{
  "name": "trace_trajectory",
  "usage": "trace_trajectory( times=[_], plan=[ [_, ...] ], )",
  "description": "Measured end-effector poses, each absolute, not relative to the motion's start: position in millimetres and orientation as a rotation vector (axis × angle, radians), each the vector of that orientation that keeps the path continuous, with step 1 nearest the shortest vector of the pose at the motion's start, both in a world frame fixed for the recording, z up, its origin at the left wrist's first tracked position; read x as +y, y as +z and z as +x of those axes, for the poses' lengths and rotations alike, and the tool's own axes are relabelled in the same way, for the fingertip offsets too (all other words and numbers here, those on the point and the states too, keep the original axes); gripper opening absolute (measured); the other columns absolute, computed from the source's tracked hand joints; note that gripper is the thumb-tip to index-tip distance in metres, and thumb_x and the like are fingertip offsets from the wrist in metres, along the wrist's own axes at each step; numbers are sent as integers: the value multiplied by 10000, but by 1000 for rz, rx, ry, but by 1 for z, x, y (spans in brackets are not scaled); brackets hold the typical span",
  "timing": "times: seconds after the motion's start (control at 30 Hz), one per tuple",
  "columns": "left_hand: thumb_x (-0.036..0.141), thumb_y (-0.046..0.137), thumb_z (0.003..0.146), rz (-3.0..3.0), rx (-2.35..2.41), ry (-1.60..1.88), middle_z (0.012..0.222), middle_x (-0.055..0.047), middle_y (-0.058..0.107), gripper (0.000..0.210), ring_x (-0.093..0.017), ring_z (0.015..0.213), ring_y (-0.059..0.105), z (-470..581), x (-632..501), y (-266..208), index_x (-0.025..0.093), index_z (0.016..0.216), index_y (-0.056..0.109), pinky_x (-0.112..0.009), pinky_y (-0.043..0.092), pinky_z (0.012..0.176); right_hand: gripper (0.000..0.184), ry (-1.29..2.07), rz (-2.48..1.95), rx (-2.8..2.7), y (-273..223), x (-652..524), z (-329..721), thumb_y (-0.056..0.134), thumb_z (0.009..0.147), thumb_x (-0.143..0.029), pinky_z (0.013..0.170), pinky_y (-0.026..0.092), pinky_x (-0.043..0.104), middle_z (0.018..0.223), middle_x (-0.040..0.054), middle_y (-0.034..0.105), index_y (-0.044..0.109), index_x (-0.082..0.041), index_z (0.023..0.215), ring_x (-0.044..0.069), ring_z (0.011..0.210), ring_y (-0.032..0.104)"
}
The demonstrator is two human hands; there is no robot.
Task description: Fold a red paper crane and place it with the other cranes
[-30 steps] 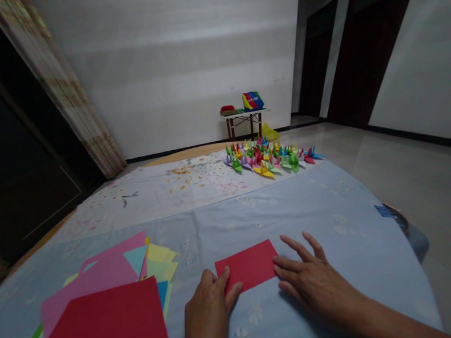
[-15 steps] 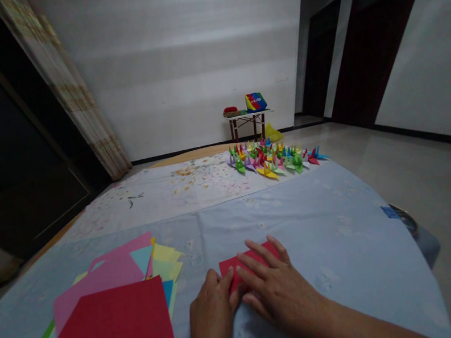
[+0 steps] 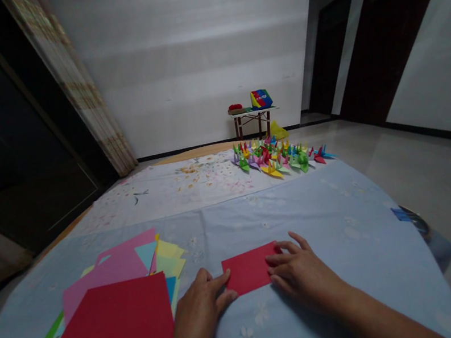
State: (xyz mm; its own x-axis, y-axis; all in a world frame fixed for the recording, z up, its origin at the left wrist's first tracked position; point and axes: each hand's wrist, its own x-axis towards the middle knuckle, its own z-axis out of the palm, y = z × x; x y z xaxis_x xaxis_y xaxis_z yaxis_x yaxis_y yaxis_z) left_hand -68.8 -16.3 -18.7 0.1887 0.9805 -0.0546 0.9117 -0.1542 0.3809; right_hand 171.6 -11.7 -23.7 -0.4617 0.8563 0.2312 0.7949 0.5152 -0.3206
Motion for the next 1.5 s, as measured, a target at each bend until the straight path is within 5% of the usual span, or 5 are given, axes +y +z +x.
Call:
trace_trajectory(
  times=[0.17, 0.63, 0.93, 1.1, 1.5],
  plan=[
    [414, 558, 756, 2059, 1655, 336, 844, -9, 552, 381, -177, 801, 565, -86, -11, -21, 281, 1110, 603, -237, 398, 668, 213, 310, -1392, -2306, -28, 3, 189, 506, 826, -291, 1023, 136, 497, 901, -9, 695, 689, -264, 719, 204, 997, 528],
    [489, 486, 800, 2087, 1713, 603, 990, -51, 628, 468, -194, 868, 587, -49, -17, -22, 215, 1178, 496, -306, 447, 761, 428, 430, -1393, -2294, -36, 18, 183, 493, 818, -457, 931, 305, 396, 1190, 84, 564, 556, -223, 1171, 239, 1083, 457],
    [367, 614, 751, 2289, 1539, 549, 1056, -43, 602, 546, -194, 976, 550, -38, -21, -28, 279, 1263, 445, -307, 426, 851, 853, 571, -1345, -2462, -28, 11, 188, 641, 585, -627, 996, 206, 494, 1386, 121, 367, 412, -252, 1317, 342, 1232, 296],
    [265, 463, 847, 2512, 1583, 424, 993, -54, 570, 228, -176, 877, 571, -25, -24, -26, 274, 1010, 623, -267, 454, 734, 616, 516, -1314, -2395, -28, 10, 184, 596, 710, -432, 995, 241, 459, 1322, 117, 455, 473, -224, 1276, 301, 1198, 368],
    [261, 367, 880, 2420, 1902, 601, 1111, -76, 513, 269, -209, 981, 542, -45, -3, -16, 217, 980, 613, -338, 445, 822, 247, 186, -1062, -2191, -34, 22, 196, 578, 759, -145, 934, 276, 423, 876, 33, 676, 676, -268, 949, 198, 929, 505]
  ],
)
